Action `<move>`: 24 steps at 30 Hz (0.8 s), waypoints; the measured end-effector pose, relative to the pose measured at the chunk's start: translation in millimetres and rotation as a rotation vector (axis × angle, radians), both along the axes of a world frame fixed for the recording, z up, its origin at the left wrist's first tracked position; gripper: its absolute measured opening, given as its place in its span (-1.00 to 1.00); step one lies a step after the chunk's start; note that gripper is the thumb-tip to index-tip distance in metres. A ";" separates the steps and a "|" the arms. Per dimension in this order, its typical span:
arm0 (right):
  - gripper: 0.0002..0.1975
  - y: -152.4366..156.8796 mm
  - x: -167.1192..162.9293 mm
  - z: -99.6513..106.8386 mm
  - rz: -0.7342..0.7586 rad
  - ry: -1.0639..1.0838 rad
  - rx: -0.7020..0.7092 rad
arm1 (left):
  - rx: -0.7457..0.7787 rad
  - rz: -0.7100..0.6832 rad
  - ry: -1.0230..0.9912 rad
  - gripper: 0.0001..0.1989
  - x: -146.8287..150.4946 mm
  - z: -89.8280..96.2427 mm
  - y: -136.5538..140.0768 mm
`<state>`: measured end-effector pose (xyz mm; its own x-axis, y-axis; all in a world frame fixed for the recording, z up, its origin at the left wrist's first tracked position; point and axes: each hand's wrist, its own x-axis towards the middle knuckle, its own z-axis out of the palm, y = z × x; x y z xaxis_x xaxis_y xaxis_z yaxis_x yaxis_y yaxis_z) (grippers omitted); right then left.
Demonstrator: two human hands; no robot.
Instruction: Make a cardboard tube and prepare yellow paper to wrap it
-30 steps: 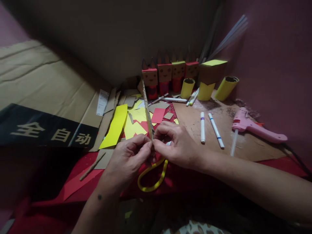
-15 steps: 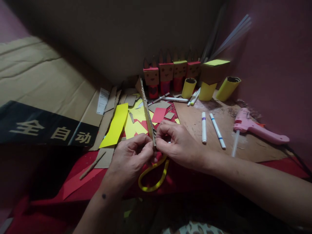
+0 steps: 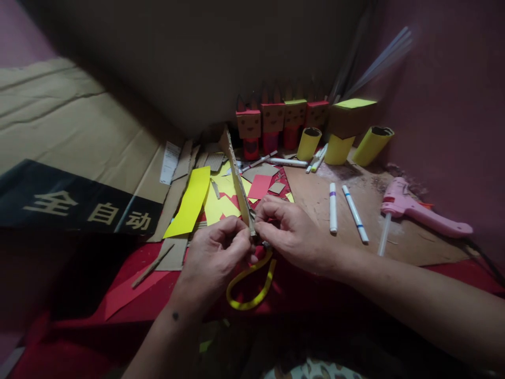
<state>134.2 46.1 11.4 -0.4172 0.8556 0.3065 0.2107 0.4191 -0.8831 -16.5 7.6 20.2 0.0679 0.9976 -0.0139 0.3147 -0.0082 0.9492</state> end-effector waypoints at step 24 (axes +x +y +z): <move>-0.84 2.1 -2.4 -7.8 0.074 0.013 0.075 | -0.085 -0.036 -0.159 -0.82 -7.9 -2.9 2.5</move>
<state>131.9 48.3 3.7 -0.4738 0.7971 0.3742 0.1652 0.4979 -0.8514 -24.4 10.1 17.3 0.1112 0.9902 -0.0847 0.1617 0.0660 0.9846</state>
